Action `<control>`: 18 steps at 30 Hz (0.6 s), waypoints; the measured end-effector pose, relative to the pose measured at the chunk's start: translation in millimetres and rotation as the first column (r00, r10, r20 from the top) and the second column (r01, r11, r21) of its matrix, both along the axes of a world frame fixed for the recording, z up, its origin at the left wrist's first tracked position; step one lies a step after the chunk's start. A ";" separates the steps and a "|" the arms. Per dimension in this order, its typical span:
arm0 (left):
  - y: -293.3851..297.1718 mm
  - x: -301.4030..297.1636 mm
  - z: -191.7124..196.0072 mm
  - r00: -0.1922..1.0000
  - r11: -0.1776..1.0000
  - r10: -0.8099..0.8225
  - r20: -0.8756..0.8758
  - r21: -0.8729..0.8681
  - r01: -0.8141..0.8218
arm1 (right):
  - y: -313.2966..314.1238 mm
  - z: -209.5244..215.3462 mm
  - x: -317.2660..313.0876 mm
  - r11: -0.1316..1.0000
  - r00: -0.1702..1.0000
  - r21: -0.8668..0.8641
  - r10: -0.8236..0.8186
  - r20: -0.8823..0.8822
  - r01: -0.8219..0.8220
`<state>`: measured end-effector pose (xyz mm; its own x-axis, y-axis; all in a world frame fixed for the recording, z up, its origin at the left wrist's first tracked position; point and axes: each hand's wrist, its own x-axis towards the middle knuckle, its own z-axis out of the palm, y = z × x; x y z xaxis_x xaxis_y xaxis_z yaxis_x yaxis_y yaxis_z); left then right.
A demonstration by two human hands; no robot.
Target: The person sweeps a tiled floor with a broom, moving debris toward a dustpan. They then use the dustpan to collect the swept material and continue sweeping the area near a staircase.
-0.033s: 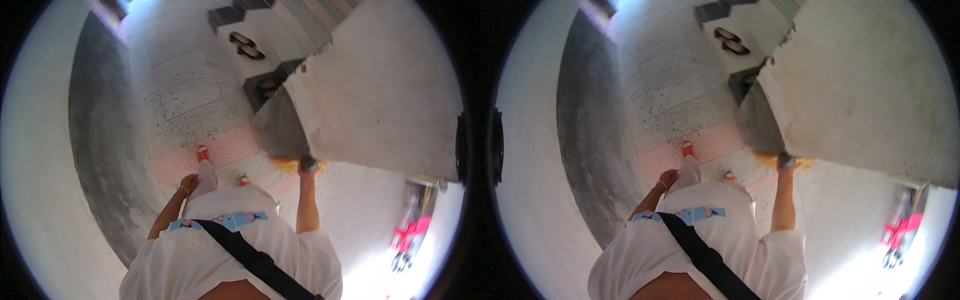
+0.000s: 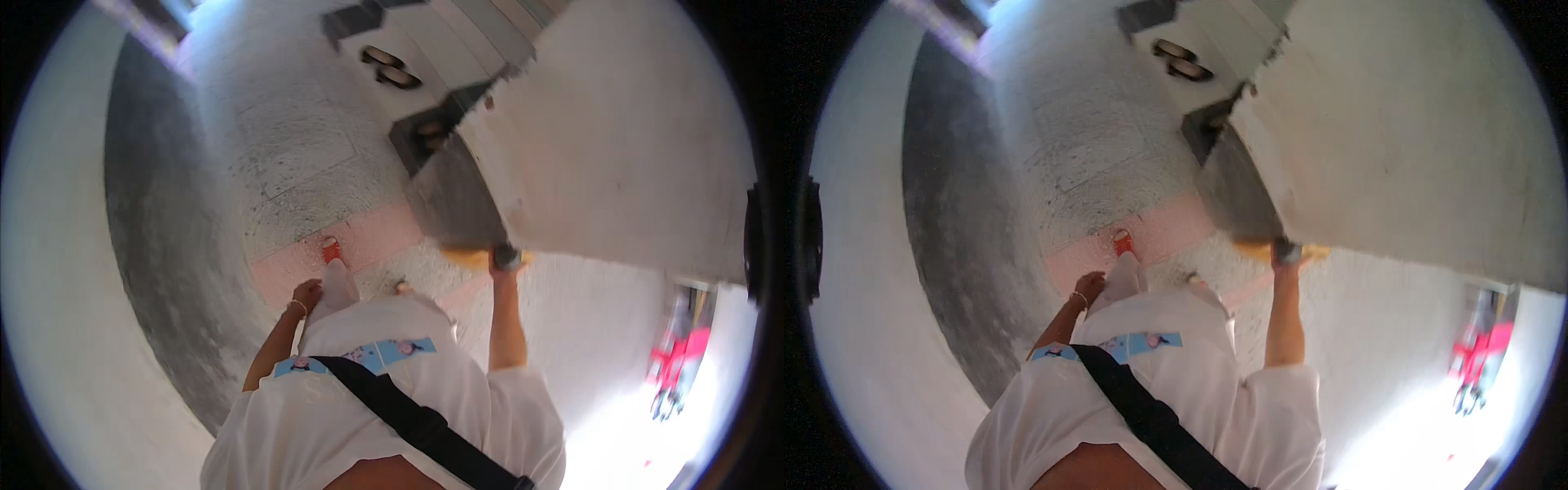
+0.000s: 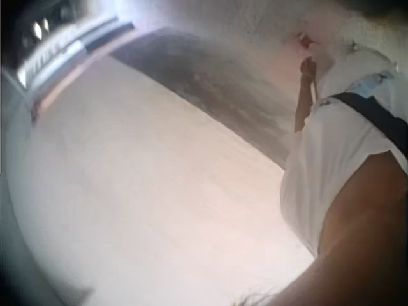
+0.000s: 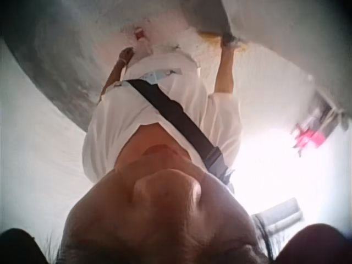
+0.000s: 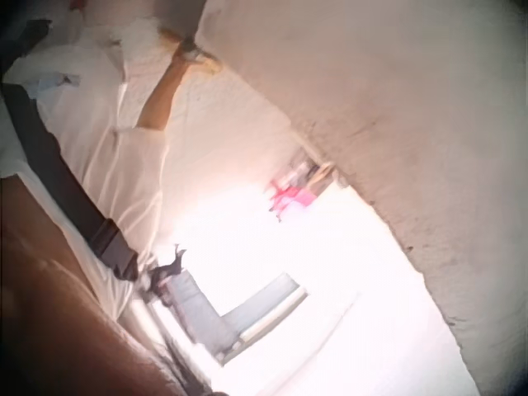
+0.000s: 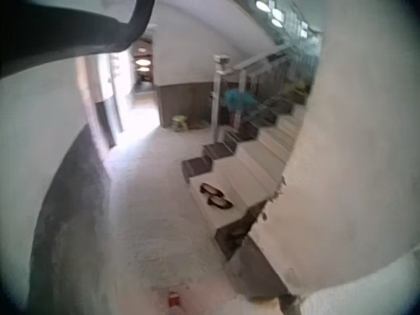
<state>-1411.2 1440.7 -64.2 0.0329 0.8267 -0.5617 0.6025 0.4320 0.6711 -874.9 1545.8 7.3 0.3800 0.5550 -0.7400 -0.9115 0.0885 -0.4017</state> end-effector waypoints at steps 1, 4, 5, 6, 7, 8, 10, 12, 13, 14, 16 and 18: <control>17.5 -16.3 5.7 0.969 0.976 -0.188 -0.162 0.078 0.202 | -1.8 -1.5 -4.0 0.987 0.998 0.146 0.055 0.044 -0.061; 48.6 -84.5 -21.3 0.993 0.993 -0.119 0.024 -0.024 0.120 | 7.5 38.4 -27.9 0.999 0.995 -0.016 0.039 0.090 -0.037; 50.8 -114.5 -48.5 0.991 0.991 -0.132 0.036 0.003 0.132 | 13.6 40.6 -30.5 1.000 0.995 -0.005 0.025 0.094 -0.025; 59.6 -130.8 -64.7 0.988 0.989 -0.149 0.047 0.024 0.148 | 12.6 41.4 -32.8 1.000 0.995 0.001 0.007 0.097 -0.007; 74.2 -135.7 -59.0 0.975 0.975 -0.222 -0.022 -0.008 0.221 | 6.9 41.3 -37.9 1.000 0.995 0.000 -0.008 0.102 0.008; 86.0 -139.5 -40.5 0.953 0.957 -0.288 -0.090 -0.040 0.286 | -1.8 39.2 -44.1 0.998 0.988 0.007 -0.068 0.136 0.067; 111.1 -136.0 7.7 0.894 0.918 -0.393 -0.216 -0.156 0.365 | -10.4 44.8 -56.4 0.986 0.985 -0.056 -0.150 0.081 0.154; 120.7 -144.6 6.7 0.902 0.913 -0.383 -0.200 -0.229 0.337 | -11.4 41.6 -62.2 0.975 0.979 -0.085 -0.205 -0.002 0.204; 124.2 -146.0 4.2 0.907 0.909 -0.376 -0.190 -0.266 0.321 | -14.6 37.9 -62.1 0.970 0.971 -0.093 -0.232 -0.050 0.227; 129.5 -146.7 -2.2 0.888 0.897 -0.420 -0.188 -0.236 0.374 | -14.7 35.4 -63.5 0.951 0.950 -0.139 -0.293 -0.109 0.277; 133.6 -146.5 -20.2 0.854 0.873 -0.484 -0.190 -0.175 0.456 | -16.7 21.6 -67.9 0.949 0.953 -0.145 -0.292 -0.077 0.279; 135.1 -143.8 -51.8 0.768 0.784 -0.617 -0.172 -0.047 0.619 | -18.9 0.1 -73.4 0.940 0.951 -0.189 -0.303 -0.069 0.285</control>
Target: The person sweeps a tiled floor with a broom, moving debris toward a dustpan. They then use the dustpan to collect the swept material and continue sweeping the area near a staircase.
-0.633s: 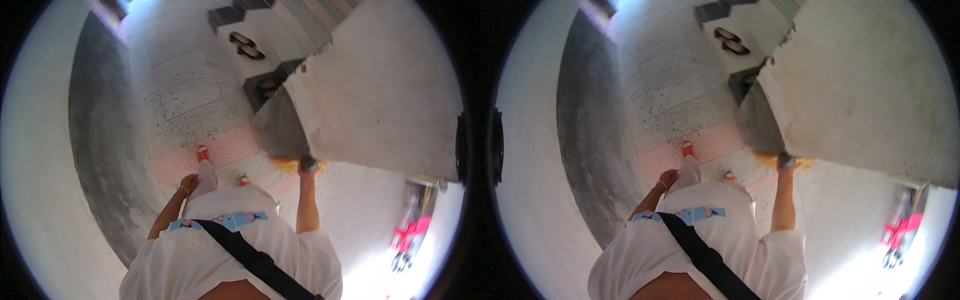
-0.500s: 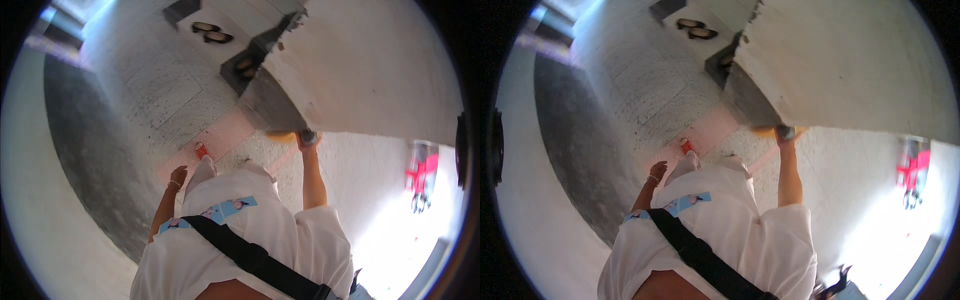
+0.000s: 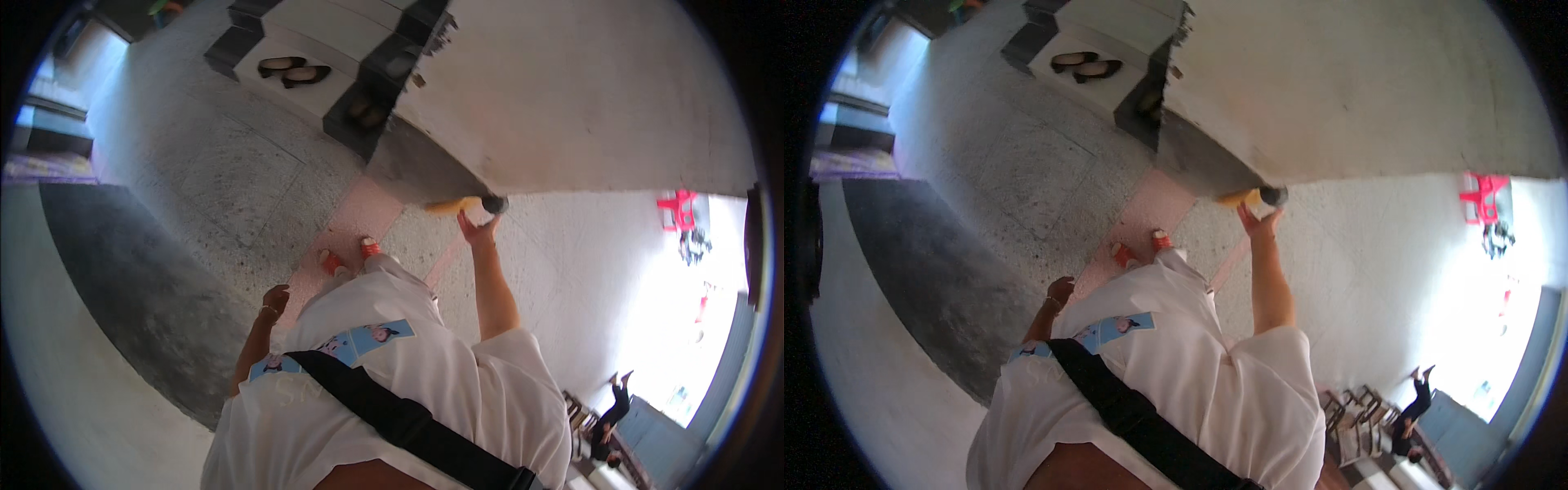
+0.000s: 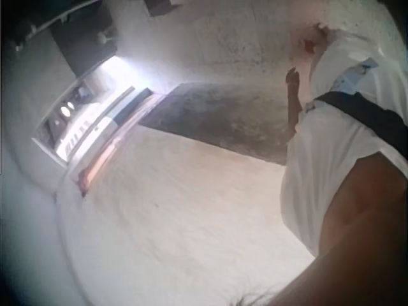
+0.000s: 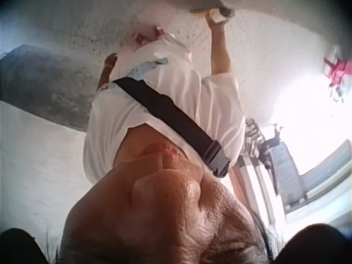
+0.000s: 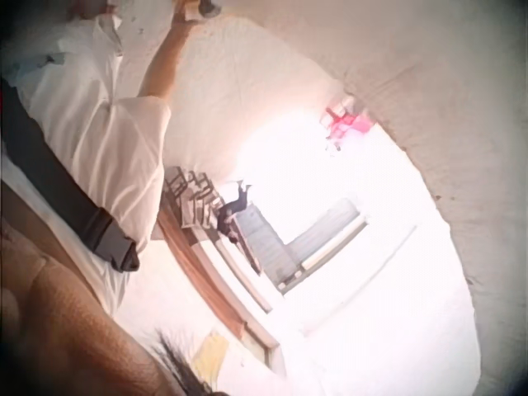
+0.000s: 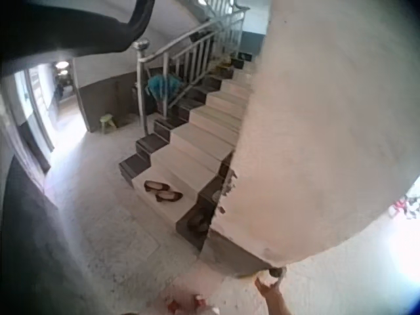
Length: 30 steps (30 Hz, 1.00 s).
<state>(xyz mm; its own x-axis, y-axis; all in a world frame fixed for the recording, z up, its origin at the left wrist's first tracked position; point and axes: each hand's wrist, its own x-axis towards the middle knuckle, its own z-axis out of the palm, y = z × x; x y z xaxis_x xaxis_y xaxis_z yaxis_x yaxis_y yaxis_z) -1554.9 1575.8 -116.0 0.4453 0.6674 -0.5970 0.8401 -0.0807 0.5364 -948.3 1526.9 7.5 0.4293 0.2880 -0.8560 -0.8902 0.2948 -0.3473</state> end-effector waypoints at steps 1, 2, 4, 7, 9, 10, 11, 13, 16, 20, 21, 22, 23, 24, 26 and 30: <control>2.1 0.2 -7.6 0.996 0.995 -0.085 0.034 0.054 0.083 | -5.2 -19.1 -3.5 0.999 1.000 -0.037 -0.007 -0.018 0.006; 3.2 9.8 -2.4 0.997 0.997 -0.079 0.012 0.014 0.079 | -19.2 -46.9 -2.0 0.981 0.989 0.119 0.150 0.018 -0.151; 22.3 54.0 30.6 0.998 0.997 -0.065 -0.024 -0.046 0.064 | -35.9 -94.9 -12.0 0.939 0.950 0.150 0.300 0.088 -0.310; 54.3 88.5 85.8 0.994 0.992 -0.028 -0.104 -0.124 0.015 | -8.0 -102.0 -70.8 0.907 0.923 -0.175 0.370 -0.102 -0.383; 61.2 94.1 107.9 0.977 0.961 0.203 -0.065 -0.180 -0.212 | 11.7 -110.3 -100.6 0.851 0.852 -0.086 0.503 -0.144 -0.517; 62.2 89.9 104.6 0.971 0.963 0.237 -0.042 -0.120 -0.240 | 29.2 -95.5 -119.4 0.820 0.812 -0.025 0.562 -0.157 -0.572; 68.1 84.3 102.9 0.967 0.965 0.255 -0.015 -0.058 -0.255 | 47.5 -88.4 -132.1 0.759 0.752 -0.010 0.642 -0.148 -0.651; 80.9 69.7 99.1 0.926 0.926 0.377 0.021 -0.018 -0.376 | 84.0 -91.9 -147.3 0.668 0.658 0.003 0.733 -0.172 -0.744; 94.6 47.0 81.4 0.903 0.903 0.429 -0.014 -0.031 -0.429 | 145.0 -73.6 -176.4 0.605 0.601 -0.018 0.788 -0.134 -0.796; 145.5 3.0 53.2 0.940 0.941 0.338 -0.048 0.006 -0.338 | 220.1 -85.4 -201.5 0.472 0.484 -0.164 0.874 -0.037 -0.866; 166.2 -15.2 56.8 0.915 0.915 0.403 -0.032 -0.015 -0.404 | 234.0 -88.4 -206.3 0.439 0.453 -0.241 0.891 -0.002 -0.865; 187.2 -33.8 61.9 0.885 0.884 0.466 -0.017 -0.036 -0.466 | 248.6 -91.5 -212.0 0.406 0.419 -0.318 0.907 0.030 -0.857; 201.2 -50.0 69.2 0.846 0.844 0.533 -0.007 -0.069 -0.532 | 259.5 -94.1 -215.9 0.352 0.371 -0.397 0.928 0.031 -0.848; 222.4 -66.1 77.6 0.867 0.867 0.496 -0.041 -0.041 -0.497 | 274.9 -93.6 -221.7 0.297 0.318 -0.472 0.947 0.036 -0.830; 241.5 -111.1 52.0 0.899 0.896 0.437 -0.023 -0.074 -0.438 | 292.2 -90.1 -238.7 0.142 0.213 -0.591 0.976 -0.052 -0.794; 283.9 -173.7 37.1 0.946 0.947 0.316 -0.069 -0.038 -0.319 | 351.9 -58.5 -304.4 -0.145 -0.137 -0.735 0.988 -0.072 -0.662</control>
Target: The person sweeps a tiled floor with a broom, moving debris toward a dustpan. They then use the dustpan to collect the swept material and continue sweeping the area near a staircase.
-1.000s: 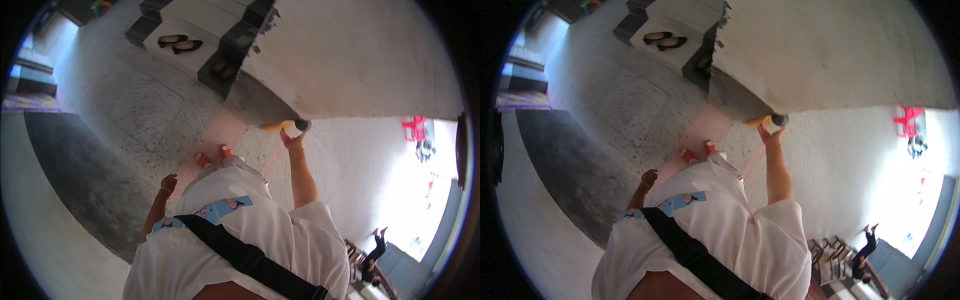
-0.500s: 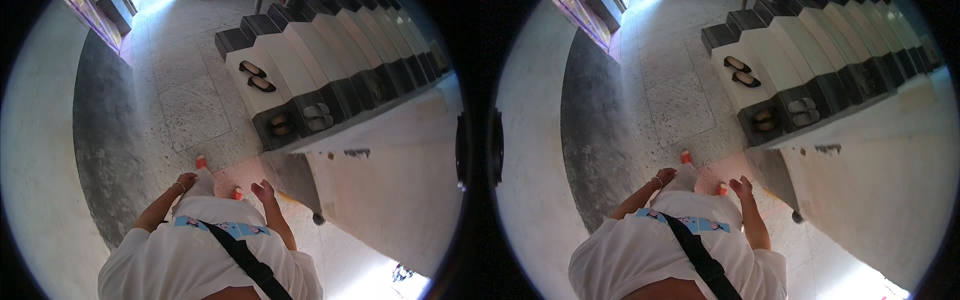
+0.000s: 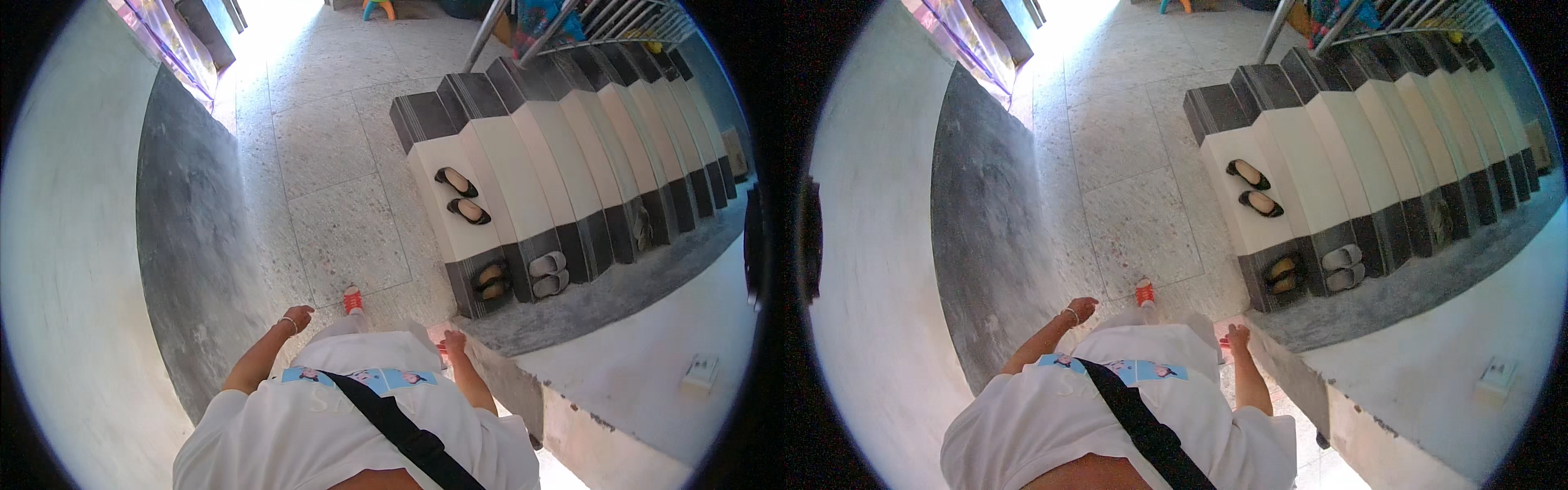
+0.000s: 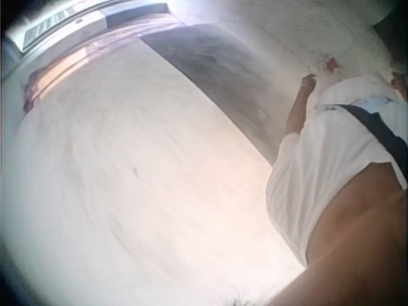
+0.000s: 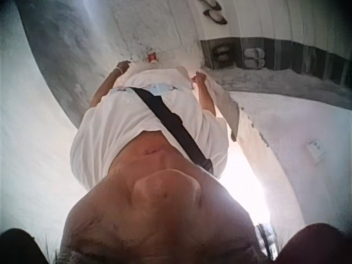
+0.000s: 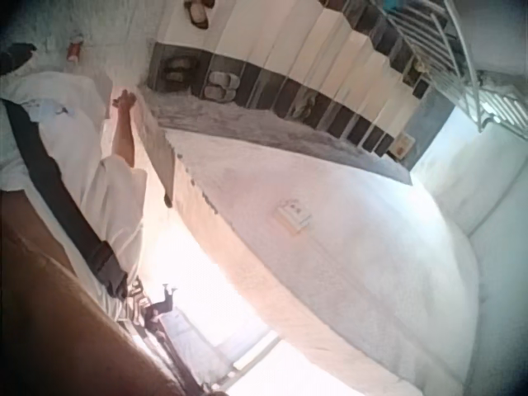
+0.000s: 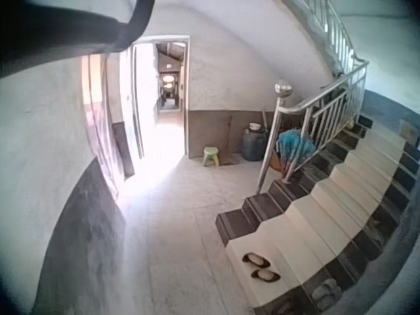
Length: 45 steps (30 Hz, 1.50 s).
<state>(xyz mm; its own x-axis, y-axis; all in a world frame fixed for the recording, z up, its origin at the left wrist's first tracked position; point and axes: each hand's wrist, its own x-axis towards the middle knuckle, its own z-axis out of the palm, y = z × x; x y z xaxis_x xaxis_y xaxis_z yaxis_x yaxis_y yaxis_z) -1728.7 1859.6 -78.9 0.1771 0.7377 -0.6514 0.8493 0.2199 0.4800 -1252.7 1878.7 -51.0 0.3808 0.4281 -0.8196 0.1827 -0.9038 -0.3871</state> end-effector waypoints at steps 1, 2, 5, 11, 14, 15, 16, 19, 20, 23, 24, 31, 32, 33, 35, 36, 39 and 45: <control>10.8 -9.7 0.4 1.000 0.998 0.026 -0.013 -0.060 -0.027 | 11.0 -8.2 -11.2 0.978 0.983 0.117 0.168 0.070 -0.175; 19.6 -15.6 -4.3 0.997 0.996 0.072 -0.026 -0.053 -0.073 | 19.2 -26.3 -18.1 0.911 0.936 0.227 0.313 0.162 -0.344; 84.0 -13.4 2.4 0.968 0.955 -0.245 -0.060 -0.189 0.230 | 11.5 -166.9 11.2 0.632 0.708 0.333 0.555 0.437 -0.700; 181.7 -40.5 -48.7 0.932 0.897 0.361 0.037 -0.286 -0.336 | 159.1 -187.0 -5.9 0.618 0.644 0.183 0.715 0.273 -0.764; 240.2 -73.4 -94.2 0.872 0.874 0.471 0.134 -0.205 -0.441 | 259.1 -176.3 -5.0 0.602 0.624 0.170 0.736 0.261 -0.781; 261.1 -77.7 -86.1 0.887 0.893 0.444 0.126 -0.143 -0.426 | 305.2 -174.4 -6.8 0.577 0.600 0.164 0.757 0.261 -0.800; 275.6 -81.6 -75.5 0.952 0.953 0.302 0.042 -0.035 -0.301 | 348.0 -169.5 -5.4 0.514 0.534 0.148 0.801 0.269 -0.845; 360.9 -82.0 -19.9 0.945 0.945 0.327 -0.023 0.008 -0.327 | 501.5 -131.8 -24.4 -0.164 -0.166 -0.049 0.850 0.499 -0.985; 387.1 -82.8 -5.5 0.935 0.936 0.353 -0.030 -0.005 -0.353 | 549.1 -115.3 -38.7 -0.200 -0.203 -0.062 0.838 0.506 -0.978; 444.2 -75.1 9.5 0.902 0.901 0.432 0.020 -0.035 -0.431 | 675.6 -42.4 -118.7 0.869 0.901 0.282 0.432 -0.036 -0.406; 462.3 -75.0 9.4 0.891 0.894 0.448 0.073 -0.036 -0.446 | 713.9 -22.4 -148.6 0.900 0.933 0.330 0.338 -0.122 -0.283; 598.5 -143.5 -47.7 0.928 0.931 0.363 0.090 -0.063 -0.358 | 896.1 -0.6 -300.0 0.899 0.821 0.418 0.333 -0.464 -0.129; 618.5 -156.4 -53.4 0.942 0.942 0.331 0.059 -0.068 -0.327 | 910.6 -2.9 -314.8 0.896 0.812 0.413 0.359 -0.460 -0.163; 645.5 -168.5 -51.8 0.959 0.957 0.282 0.037 -0.076 -0.279 | 919.8 -17.3 -315.7 0.886 0.823 0.391 0.405 -0.398 -0.248; 732.4 -199.7 -28.5 0.979 0.976 0.202 0.000 -0.088 -0.201 | 945.4 -52.6 -303.8 0.852 0.833 0.353 0.486 -0.264 -0.386; 761.0 -211.2 -5.4 0.980 0.972 0.196 -0.024 -0.129 -0.197 | 943.1 -52.9 -295.7 0.837 0.833 0.308 0.520 -0.187 -0.453; 868.9 -267.5 -23.4 0.994 0.996 0.087 -0.069 -0.007 -0.087 | 951.3 -83.9 -254.5 0.847 0.865 0.179 0.499 0.054 -0.500; 1049.1 -300.9 -6.7 0.992 0.998 0.057 -0.115 0.040 -0.052 | 988.8 -79.1 -261.1 0.958 0.957 0.041 0.286 -0.039 -0.285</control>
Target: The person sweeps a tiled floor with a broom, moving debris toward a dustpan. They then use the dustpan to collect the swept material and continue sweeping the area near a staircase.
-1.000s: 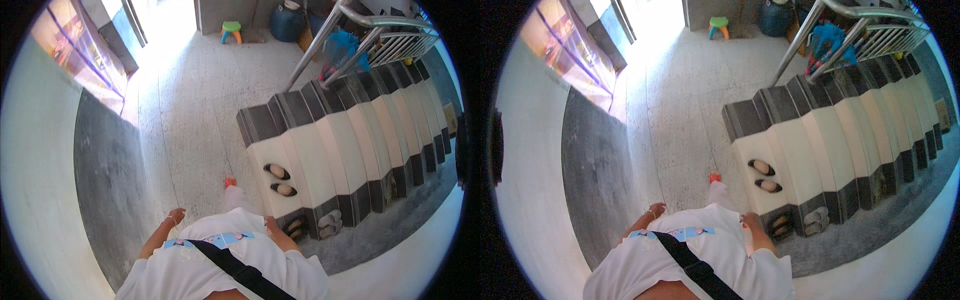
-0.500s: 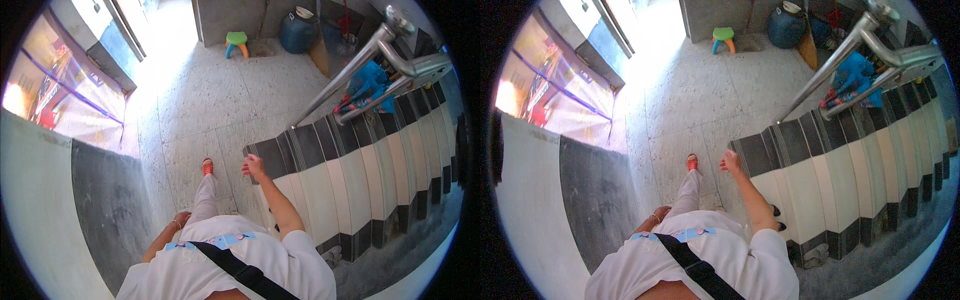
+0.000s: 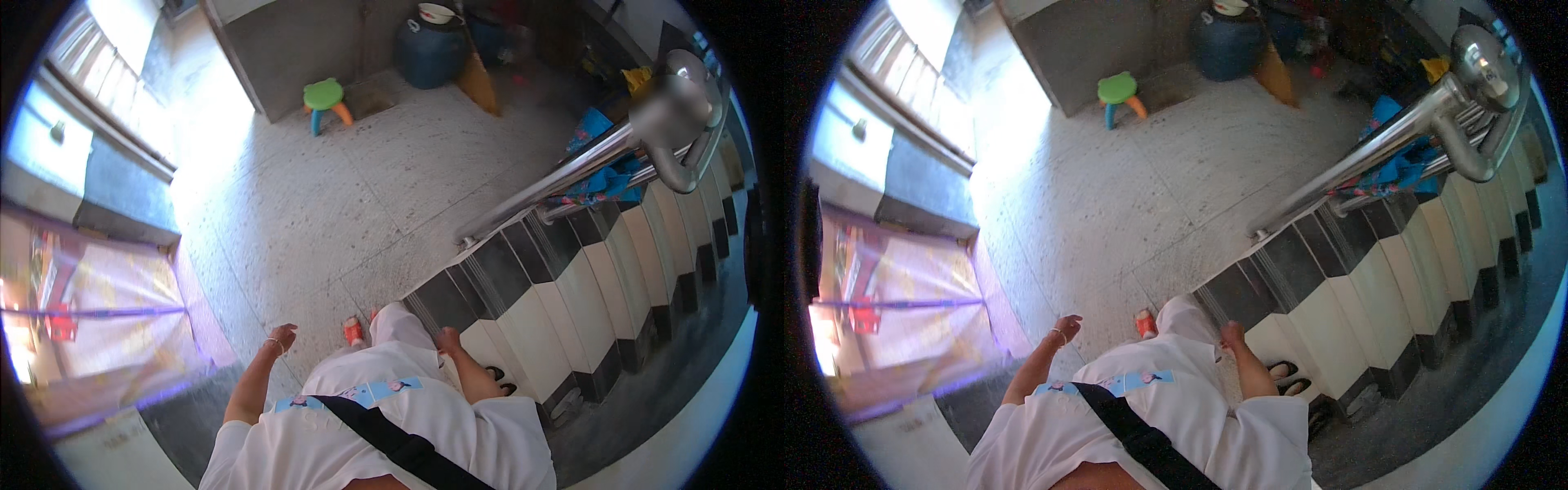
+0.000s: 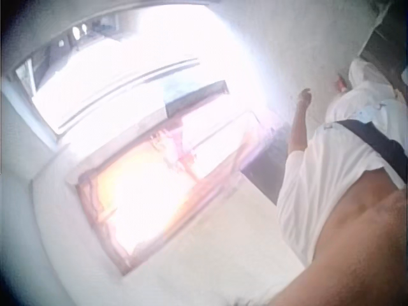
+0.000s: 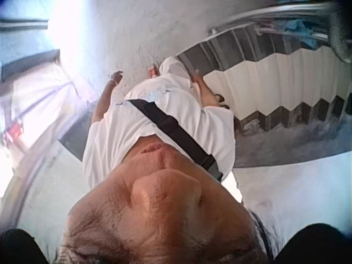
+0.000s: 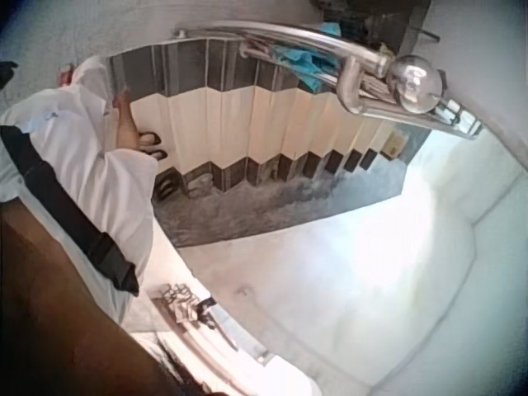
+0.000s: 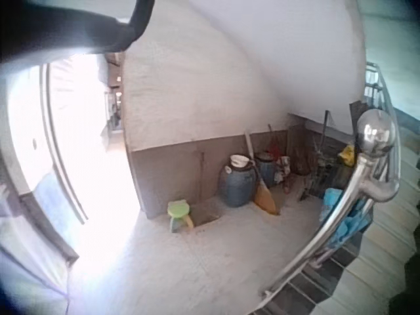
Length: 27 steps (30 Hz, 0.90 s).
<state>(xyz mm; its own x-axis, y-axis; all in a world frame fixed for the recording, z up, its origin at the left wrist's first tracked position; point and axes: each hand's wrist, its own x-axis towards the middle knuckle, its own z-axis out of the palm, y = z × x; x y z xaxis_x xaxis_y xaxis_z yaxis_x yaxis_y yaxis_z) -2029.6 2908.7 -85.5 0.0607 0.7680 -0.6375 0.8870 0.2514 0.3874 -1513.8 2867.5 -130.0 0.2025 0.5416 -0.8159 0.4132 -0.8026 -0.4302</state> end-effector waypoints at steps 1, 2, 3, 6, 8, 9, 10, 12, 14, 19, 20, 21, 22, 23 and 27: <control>28.5 1.9 1.7 1.000 1.000 0.013 0.023 -0.003 -0.013 | 22.9 9.0 -12.7 0.956 0.978 -0.212 0.209 0.018 -0.200; 65.5 21.1 -0.2 0.996 1.000 -0.011 0.086 -0.012 0.012 | -9.2 -74.3 15.3 0.979 0.975 -0.018 0.202 0.086 -0.202; 98.3 45.5 -5.7 0.984 0.999 -0.041 0.175 -0.007 0.043 | -40.1 -145.0 53.2 0.954 0.956 0.164 0.215 0.201 -0.249; 204.8 88.5 -1.4 0.955 0.992 -0.119 0.272 0.065 0.105 | -7.3 -214.4 43.3 0.905 0.944 0.303 0.233 0.233 -0.298; 267.9 111.4 6.1 0.920 0.986 -0.167 0.354 0.088 0.145 | 47.5 -208.3 38.6 0.893 0.936 0.300 0.276 0.218 -0.334; 303.1 124.3 11.9 0.927 0.983 -0.183 0.328 0.090 0.162 | 79.4 -204.9 38.2 0.878 0.929 0.320 0.297 0.219 -0.356; 337.4 137.6 16.6 0.931 0.980 -0.199 0.306 0.090 0.180 | 108.7 -199.6 40.0 0.864 0.924 0.338 0.314 0.219 -0.374; 394.3 153.8 23.0 0.920 0.967 -0.252 0.299 0.111 0.229 | 188.7 -173.1 61.2 0.767 0.870 0.415 0.394 0.298 -0.490; 466.4 161.1 22.1 0.886 0.918 -0.389 0.254 0.185 0.350 | 282.1 -147.0 68.4 0.588 0.799 0.540 0.437 0.414 -0.602; 631.0 189.8 46.7 0.855 0.887 -0.428 0.293 0.317 0.336 | 493.0 37.0 76.5 0.875 0.893 0.180 -0.444 -0.069 0.449; 668.3 194.1 46.6 0.795 0.845 -0.492 0.354 0.416 0.337 | 522.0 46.8 83.3 0.853 0.878 0.212 -0.470 -0.084 0.477; 705.1 198.9 52.6 0.761 0.803 -0.550 0.343 0.467 0.369 | 547.2 54.4 86.3 0.832 0.863 0.233 -0.494 -0.102 0.504; 744.6 204.2 59.1 0.723 0.756 -0.608 0.328 0.518 0.400 | 571.4 63.2 85.3 0.812 0.854 0.265 -0.500 -0.144 0.520; 779.9 207.9 63.6 0.751 0.751 -0.600 0.276 0.517 0.410 | 590.8 70.9 76.2 0.793 0.843 0.286 -0.504 -0.189 0.538; 943.5 242.2 81.7 0.750 0.676 -0.652 -0.110 0.363 0.641 | 646.8 56.7 37.0 0.686 0.729 0.256 -0.606 -0.317 0.681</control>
